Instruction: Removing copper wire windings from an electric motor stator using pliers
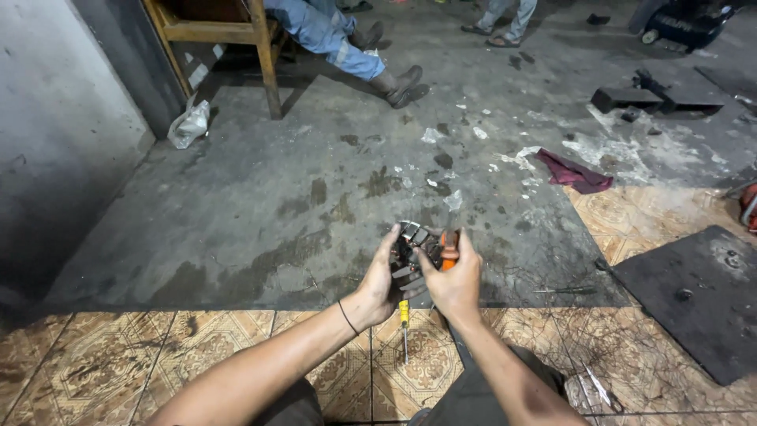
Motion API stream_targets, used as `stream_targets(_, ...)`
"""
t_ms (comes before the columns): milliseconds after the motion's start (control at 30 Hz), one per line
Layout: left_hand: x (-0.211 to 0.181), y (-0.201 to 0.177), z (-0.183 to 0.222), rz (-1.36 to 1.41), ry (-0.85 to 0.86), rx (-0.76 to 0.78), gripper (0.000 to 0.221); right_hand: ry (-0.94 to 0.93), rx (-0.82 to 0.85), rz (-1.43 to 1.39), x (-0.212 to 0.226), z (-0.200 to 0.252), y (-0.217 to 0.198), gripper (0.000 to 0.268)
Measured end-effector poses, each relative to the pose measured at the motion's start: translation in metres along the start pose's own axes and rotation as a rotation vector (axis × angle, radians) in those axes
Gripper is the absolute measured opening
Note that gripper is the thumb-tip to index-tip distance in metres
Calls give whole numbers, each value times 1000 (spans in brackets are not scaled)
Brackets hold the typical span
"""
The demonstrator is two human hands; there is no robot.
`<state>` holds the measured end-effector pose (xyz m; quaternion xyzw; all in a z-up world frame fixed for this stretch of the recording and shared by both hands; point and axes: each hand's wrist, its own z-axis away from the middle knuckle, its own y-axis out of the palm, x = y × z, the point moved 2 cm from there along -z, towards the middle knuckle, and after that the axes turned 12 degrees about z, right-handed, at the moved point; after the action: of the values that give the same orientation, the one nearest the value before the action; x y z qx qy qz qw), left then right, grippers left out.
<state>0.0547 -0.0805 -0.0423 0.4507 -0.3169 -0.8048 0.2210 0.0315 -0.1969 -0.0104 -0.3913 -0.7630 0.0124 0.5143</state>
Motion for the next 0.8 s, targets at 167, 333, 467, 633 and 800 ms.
stream_targets(167, -11, 8, 12, 6, 43, -8, 106, -72, -5, -44, -5, 2, 12, 35)
stream_targets(333, -13, 4, 20, 5, 120, -91, 113, -124, 10, -94, 14, 6, 12, 36)
stream_targets(467, -33, 18, 42, 31, 221, -132, 108, -195, 34, -83, 23, 5, 16, 40)
stream_targets(633, -45, -19, 5, 52, 300, -159, 98, -226, 32, 8, 44, 10, 13, 46)
stream_targets(800, -68, -22, 17, 52, 320, -148, 106, -141, 76, 63, 45, 5, 11, 68)
